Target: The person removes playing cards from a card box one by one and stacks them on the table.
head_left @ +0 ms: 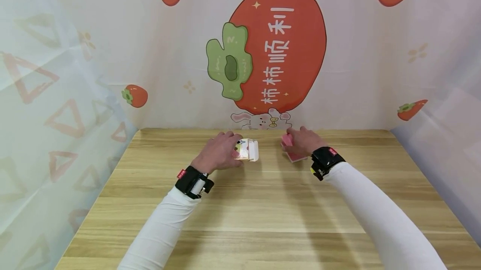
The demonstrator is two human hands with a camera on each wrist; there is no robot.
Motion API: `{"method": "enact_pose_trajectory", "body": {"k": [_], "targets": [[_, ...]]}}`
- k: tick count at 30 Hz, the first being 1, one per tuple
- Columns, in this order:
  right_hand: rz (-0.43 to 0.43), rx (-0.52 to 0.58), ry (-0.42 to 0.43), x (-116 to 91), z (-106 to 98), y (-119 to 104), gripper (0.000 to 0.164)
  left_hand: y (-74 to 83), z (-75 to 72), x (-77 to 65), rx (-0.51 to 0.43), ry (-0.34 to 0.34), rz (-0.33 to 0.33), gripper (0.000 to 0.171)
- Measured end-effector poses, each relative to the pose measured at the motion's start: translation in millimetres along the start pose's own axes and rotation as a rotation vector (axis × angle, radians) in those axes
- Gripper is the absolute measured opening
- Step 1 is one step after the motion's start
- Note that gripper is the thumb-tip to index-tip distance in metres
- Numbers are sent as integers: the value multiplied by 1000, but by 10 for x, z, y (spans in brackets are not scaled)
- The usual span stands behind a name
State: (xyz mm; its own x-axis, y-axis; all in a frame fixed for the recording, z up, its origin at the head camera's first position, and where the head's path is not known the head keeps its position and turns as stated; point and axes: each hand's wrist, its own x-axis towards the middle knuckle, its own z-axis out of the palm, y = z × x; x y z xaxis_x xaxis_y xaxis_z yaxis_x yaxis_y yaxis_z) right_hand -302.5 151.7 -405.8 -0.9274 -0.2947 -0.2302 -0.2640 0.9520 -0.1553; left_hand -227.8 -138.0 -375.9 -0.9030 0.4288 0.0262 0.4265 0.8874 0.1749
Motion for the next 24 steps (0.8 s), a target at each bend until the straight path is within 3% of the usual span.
{"method": "enact_pose_trajectory", "body": {"k": [13,24], "targets": [[62,-46,2,31,87,-45,75,-31,41,11,1,0,6,79],[57,-60,7,56,144,-47,77,-35,63,22,3,-5,3,79]]}}
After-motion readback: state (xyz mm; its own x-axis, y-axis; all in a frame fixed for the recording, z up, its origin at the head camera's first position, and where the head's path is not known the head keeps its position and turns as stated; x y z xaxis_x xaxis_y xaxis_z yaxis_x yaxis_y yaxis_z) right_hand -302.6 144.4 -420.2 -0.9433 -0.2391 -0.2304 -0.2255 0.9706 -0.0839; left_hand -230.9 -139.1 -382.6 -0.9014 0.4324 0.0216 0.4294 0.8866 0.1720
